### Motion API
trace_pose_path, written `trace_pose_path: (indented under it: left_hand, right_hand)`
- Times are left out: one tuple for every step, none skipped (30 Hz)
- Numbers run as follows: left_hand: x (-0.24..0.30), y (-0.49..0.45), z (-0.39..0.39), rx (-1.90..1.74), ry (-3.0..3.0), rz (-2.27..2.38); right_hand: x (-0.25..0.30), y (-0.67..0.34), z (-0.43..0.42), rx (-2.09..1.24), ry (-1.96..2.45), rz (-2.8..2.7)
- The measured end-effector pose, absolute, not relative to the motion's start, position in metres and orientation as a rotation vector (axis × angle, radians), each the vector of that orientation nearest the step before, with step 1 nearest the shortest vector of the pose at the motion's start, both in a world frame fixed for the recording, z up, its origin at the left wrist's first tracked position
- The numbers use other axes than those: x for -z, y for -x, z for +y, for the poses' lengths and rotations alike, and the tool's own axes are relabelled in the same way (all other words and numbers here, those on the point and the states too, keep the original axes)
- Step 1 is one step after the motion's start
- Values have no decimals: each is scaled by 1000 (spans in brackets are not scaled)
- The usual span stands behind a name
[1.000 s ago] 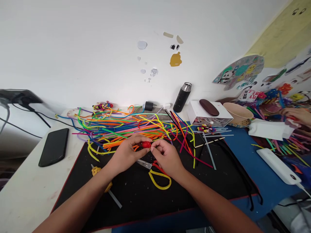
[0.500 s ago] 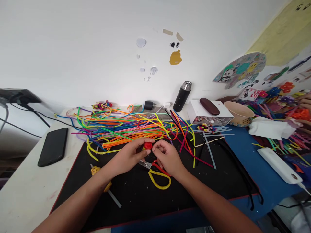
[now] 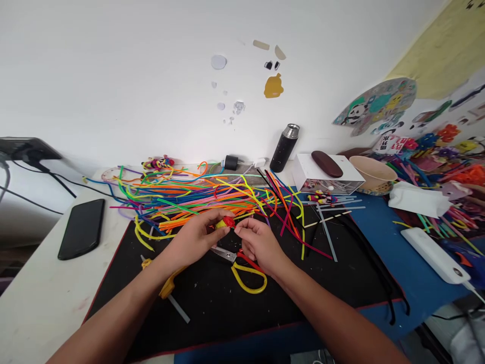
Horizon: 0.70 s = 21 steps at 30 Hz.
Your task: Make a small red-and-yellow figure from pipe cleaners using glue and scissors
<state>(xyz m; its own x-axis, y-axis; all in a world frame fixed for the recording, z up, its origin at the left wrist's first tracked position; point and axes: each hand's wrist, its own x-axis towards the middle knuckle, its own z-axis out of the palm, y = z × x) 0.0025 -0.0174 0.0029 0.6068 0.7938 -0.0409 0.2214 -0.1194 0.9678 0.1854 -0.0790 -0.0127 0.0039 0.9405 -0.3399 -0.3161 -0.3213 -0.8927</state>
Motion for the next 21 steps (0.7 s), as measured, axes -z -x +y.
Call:
trace_pose_path:
  left_hand:
    - [-3,-2,-17,-610,-1651,856]
    - [-2,-2,-16,-618,-1646,858]
    - [-2,-2,-16,-630,-1648,858]
    - [-1,-3,-16,-645,-1659,857]
    - [-1,-3,-16,-664,-1681,859]
    - [0,-4,-16,-683,-1709,867]
    - [1,-5,-17,-699,-1738,880]
    - [1,-6,-17,-709,-1758,895]
    - [2,-7,-17,-713,-1755,903]
    - [3,-8,-17,-708,-1724,900]
    - [3,-9,-17,-694,-1672,885]
    - [4,-10,-17,-676,-1612,863]
    - [5,-10,-16,-662,-1559,844]
    - [6,-10,-15,-652,-1527,836]
    - [7,-10,-15,-647,-1520,840]
    - [8,-10,-14,-646,-1532,851]
    - [9,-9,-14,-645,-1550,863]
    - [11,-9,-14,-639,-1566,867]
    - [12,-8,-14,-632,-1578,863]
    - [13,-8,-14,-627,-1588,854]
    - [14,-7,-14,-626,-1596,847]
  right_hand:
    - [12,-184,-79,-1552,1220,-724]
    - [12,-183,-79,-1562,1214,-704]
    - [12,-183,-79,-1572,1208,-685]
    - [13,-182,-79,-1583,1204,-667]
    - [14,-182,-79,-1591,1200,-650]
    - [15,-181,-79,-1597,1197,-632]
    - [17,-181,-79,-1601,1195,-614]
    - [19,-182,-79,-1601,1194,-597]
    - [20,-182,-79,-1604,1194,-585]
    - [21,-183,-79,-1607,1193,-578]
    - [22,-183,-80,-1613,1189,-577]
    - [22,-184,-80,-1621,1183,-579]
    - [22,-185,-81,-1628,1177,-581]
    - [22,-186,-81,-1633,1174,-582]
    - [22,-186,-82,-1637,1173,-579]
    - [22,-186,-82,-1640,1175,-572]
    - [22,-187,-83,-1644,1178,-560]
    - [22,-187,-83,-1649,1181,-548]
    - [23,-186,-84,-1658,1181,-540]
    - [23,-186,-84,-1664,1178,-536]
    - [24,-186,-85,-1670,1174,-535]
